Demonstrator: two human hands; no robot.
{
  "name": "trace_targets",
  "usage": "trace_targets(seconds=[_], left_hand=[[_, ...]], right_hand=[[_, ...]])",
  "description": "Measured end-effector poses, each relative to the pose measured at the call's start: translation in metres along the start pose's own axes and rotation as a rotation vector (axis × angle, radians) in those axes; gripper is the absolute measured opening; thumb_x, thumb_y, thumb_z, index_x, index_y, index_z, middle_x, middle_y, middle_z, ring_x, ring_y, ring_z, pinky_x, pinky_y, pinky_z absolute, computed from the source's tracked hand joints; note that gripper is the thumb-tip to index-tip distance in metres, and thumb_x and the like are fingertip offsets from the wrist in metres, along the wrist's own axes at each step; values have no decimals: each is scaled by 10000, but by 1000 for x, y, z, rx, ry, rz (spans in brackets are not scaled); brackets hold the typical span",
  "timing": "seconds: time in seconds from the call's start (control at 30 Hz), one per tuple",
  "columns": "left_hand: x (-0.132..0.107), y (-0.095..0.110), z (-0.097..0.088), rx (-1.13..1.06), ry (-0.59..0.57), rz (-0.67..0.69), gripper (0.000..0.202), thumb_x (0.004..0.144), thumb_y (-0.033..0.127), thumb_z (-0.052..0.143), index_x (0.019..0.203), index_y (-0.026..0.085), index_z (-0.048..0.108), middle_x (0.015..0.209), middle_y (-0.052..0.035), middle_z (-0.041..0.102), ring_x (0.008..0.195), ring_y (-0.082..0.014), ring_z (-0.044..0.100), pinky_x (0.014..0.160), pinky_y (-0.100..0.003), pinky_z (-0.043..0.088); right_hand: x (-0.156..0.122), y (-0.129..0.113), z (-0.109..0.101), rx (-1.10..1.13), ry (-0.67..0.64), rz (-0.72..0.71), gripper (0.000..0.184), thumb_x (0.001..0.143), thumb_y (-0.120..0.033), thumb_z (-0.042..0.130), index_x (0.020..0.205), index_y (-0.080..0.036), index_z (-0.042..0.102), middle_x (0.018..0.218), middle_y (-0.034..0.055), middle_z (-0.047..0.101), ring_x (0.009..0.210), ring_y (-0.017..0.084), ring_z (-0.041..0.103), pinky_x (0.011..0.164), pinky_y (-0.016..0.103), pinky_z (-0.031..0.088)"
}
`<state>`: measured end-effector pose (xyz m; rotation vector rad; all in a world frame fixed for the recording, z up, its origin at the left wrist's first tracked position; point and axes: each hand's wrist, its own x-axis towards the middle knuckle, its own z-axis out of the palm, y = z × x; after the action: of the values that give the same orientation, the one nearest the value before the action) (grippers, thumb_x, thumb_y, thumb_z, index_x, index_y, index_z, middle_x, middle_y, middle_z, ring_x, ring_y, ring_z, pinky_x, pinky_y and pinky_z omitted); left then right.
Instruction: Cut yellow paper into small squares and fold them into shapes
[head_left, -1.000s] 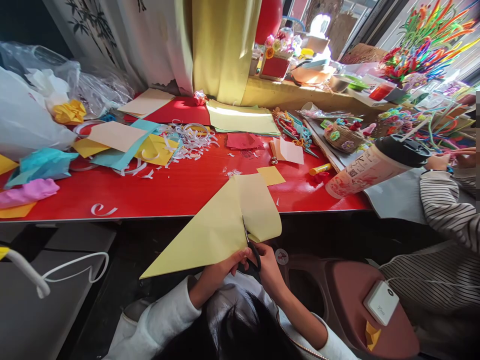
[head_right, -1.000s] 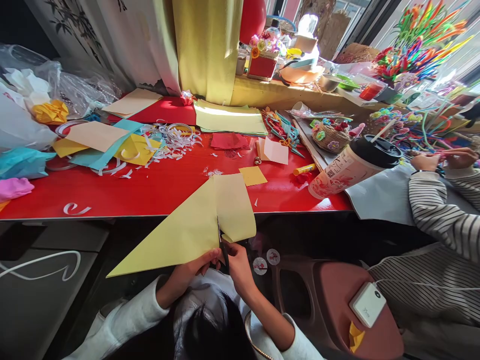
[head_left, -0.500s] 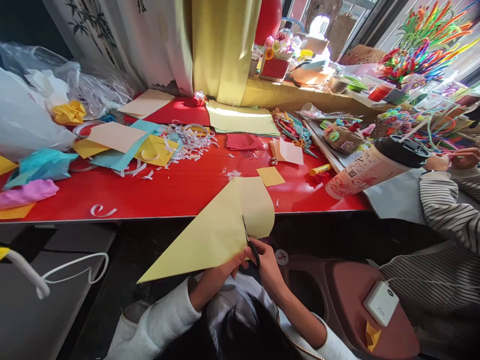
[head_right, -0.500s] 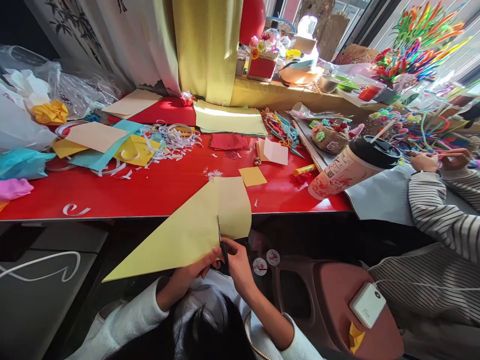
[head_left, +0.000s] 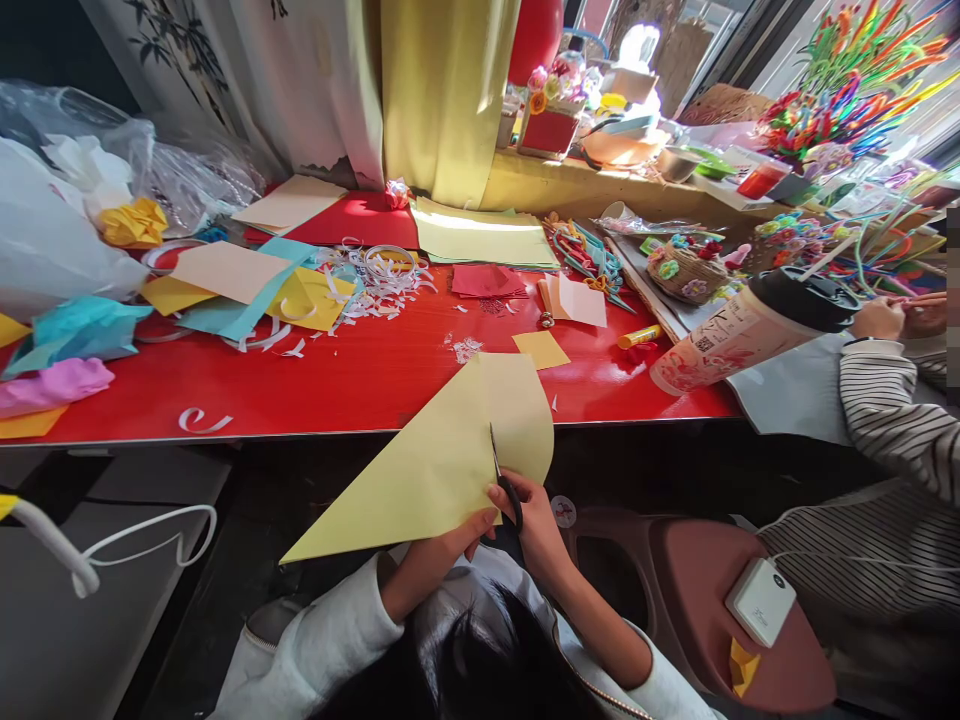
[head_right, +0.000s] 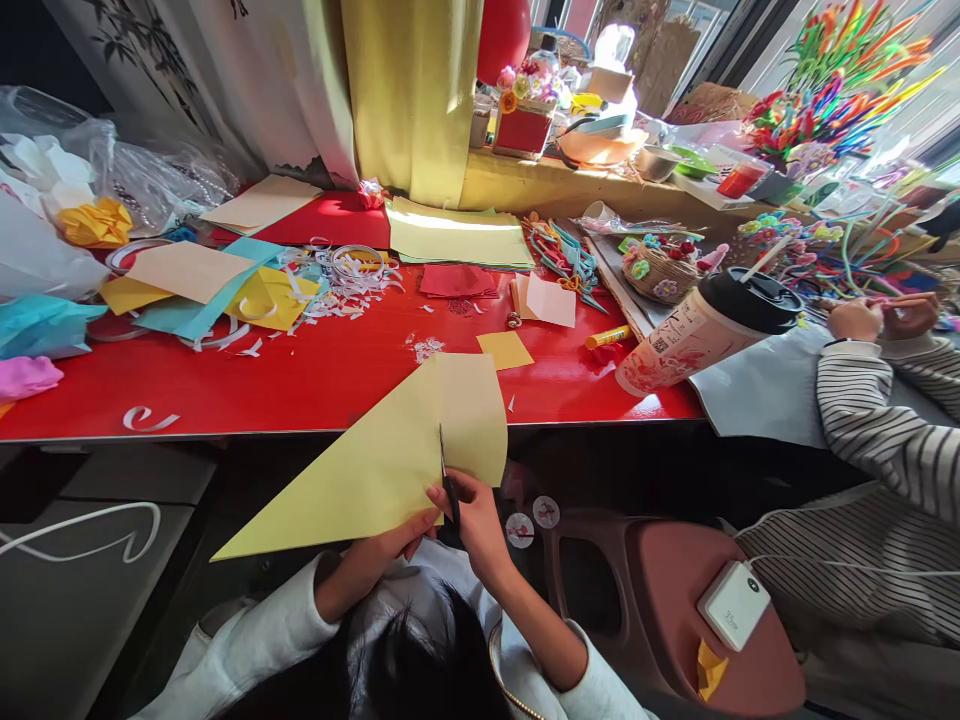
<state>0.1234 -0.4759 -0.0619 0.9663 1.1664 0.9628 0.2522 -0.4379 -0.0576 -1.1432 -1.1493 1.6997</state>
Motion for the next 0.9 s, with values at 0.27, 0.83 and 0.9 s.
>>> trace_targets(seconds=[0.27, 0.83, 0.9], left_hand=[[0, -2, 0, 37, 7, 10, 342, 834, 429, 523, 606, 175, 550, 476, 48, 388, 500, -97, 373, 608, -250, 353], [-5, -3, -1, 102, -13, -44, 311, 826, 408, 515, 617, 182, 552, 486, 44, 396, 517, -110, 396, 620, -268, 385], [-6, -3, 0, 103, -13, -47, 305, 828, 408, 508, 627, 183, 555, 492, 42, 395, 521, -113, 397, 625, -274, 385]], right_hand=[[1, -4, 2, -9, 8, -17, 231, 703, -335, 687, 821, -135, 680, 598, -13, 525, 577, 106, 442, 545, 215, 358], [7, -7, 4, 22, 10, 7, 256, 681, -293, 709, 881, -132, 700, 720, 10, 634, 639, 113, 502, 574, 202, 384], [7, -7, 4, 20, 11, 15, 263, 677, -292, 712, 886, -132, 701, 723, 11, 638, 632, 112, 502, 571, 203, 386]])
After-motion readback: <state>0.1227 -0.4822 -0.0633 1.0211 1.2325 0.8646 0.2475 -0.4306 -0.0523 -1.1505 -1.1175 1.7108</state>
